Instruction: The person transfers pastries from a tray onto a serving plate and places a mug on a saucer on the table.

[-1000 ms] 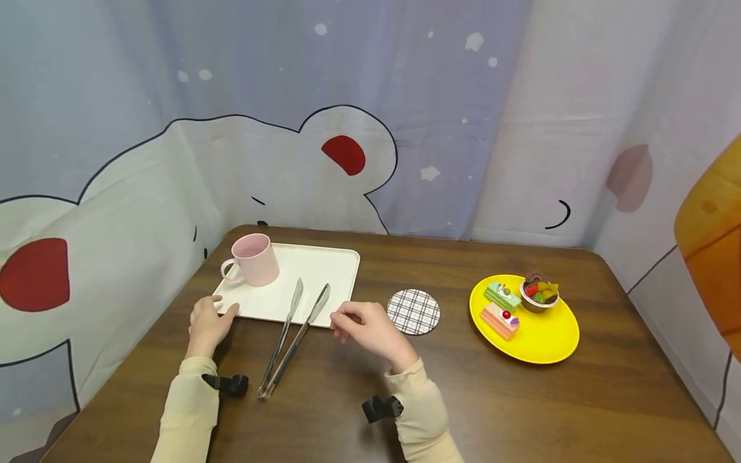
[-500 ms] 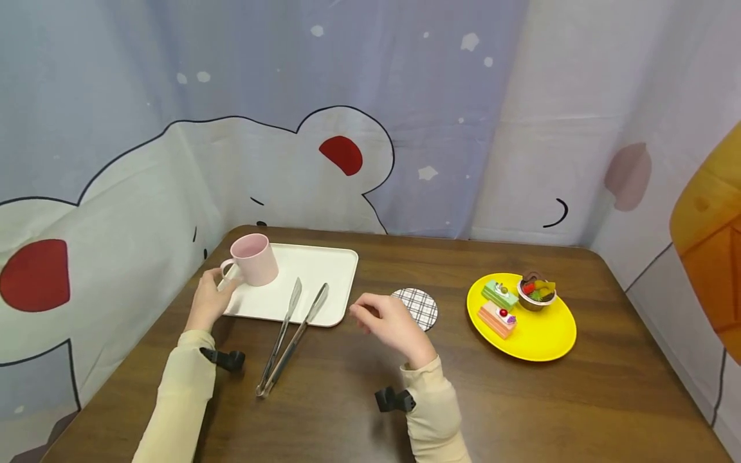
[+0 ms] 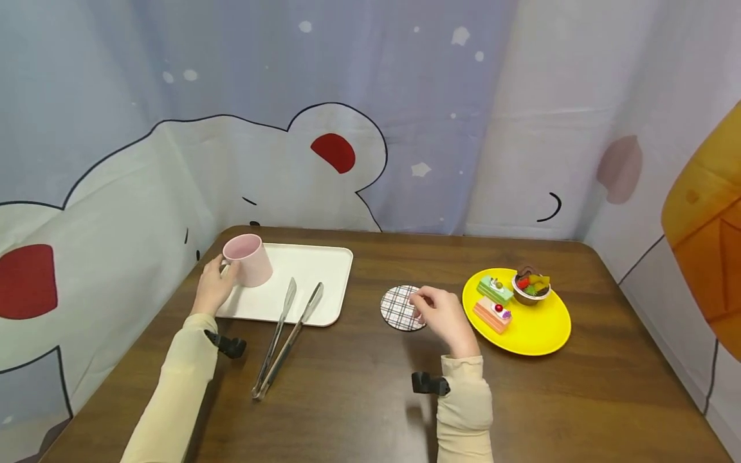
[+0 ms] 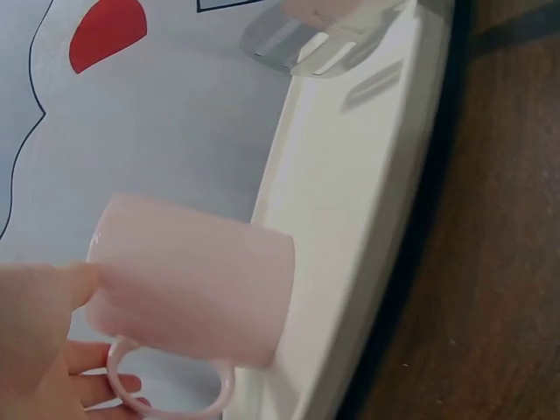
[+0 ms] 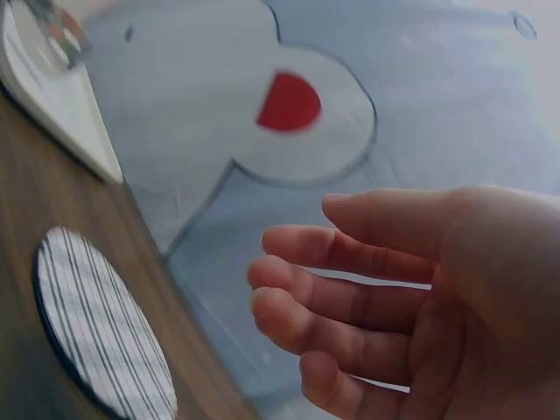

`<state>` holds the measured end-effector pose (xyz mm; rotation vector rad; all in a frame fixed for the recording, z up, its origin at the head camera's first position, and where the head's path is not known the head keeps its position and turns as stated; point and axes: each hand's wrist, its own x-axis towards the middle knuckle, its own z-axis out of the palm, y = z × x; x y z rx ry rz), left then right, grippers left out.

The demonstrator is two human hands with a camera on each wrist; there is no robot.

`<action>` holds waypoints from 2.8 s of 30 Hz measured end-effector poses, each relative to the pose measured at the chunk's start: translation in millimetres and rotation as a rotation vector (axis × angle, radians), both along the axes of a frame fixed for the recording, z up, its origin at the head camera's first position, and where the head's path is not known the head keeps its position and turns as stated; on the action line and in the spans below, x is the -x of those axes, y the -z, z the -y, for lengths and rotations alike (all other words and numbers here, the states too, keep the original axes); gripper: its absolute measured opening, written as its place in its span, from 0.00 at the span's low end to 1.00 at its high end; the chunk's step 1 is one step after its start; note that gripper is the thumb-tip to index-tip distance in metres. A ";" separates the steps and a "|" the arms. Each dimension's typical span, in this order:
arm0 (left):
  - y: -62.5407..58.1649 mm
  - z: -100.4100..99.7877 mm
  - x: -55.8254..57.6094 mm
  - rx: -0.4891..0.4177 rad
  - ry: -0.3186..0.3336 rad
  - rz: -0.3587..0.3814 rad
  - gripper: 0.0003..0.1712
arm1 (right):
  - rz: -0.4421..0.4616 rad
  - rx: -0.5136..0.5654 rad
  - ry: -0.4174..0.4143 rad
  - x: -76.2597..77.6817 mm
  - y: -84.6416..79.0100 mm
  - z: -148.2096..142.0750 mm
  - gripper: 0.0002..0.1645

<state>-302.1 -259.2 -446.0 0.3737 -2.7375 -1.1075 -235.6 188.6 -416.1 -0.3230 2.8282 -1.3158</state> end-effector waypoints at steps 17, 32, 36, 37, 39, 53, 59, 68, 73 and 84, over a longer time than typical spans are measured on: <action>27.0 0.7 -1.8 -0.191 -0.118 -0.158 0.21 | 0.079 0.009 0.161 -9.4 2.7 -86.5 0.21; 10.9 4.4 2.2 -0.403 0.150 0.059 0.21 | 0.206 -0.249 0.105 -34.6 15.5 -156.1 0.25; 12.3 -2.9 2.6 -0.538 0.175 0.055 0.19 | 0.205 -0.260 0.126 -37.8 24.3 -159.3 0.22; 13.0 -5.0 2.8 -0.545 0.162 0.054 0.19 | 0.206 -0.264 0.130 -38.2 26.4 -160.0 0.22; 13.8 -10.5 3.1 -0.556 0.099 0.052 0.17 | 0.203 -0.272 0.140 -39.2 30.6 -161.5 0.21; 5.5 -32.1 -8.5 -0.690 -0.140 -0.069 0.15 | 0.138 -0.296 0.274 -50.2 41.8 -160.4 0.20; -24.7 -45.0 -22.7 -0.705 -0.057 -0.159 0.18 | 0.162 -0.298 0.323 -54.8 45.7 -167.3 0.21; -65.1 -75.8 -40.6 -0.725 0.077 -0.251 0.20 | 0.135 -0.229 0.412 -58.2 53.4 -172.3 0.24; -70.3 -99.5 -43.6 -0.737 0.123 -0.232 0.21 | 0.112 -0.192 0.476 -59.6 59.7 -173.2 0.23; -53.2 -150.1 -50.1 -0.777 0.209 -0.184 0.22 | 0.095 -0.115 0.541 -59.6 64.7 -169.6 0.21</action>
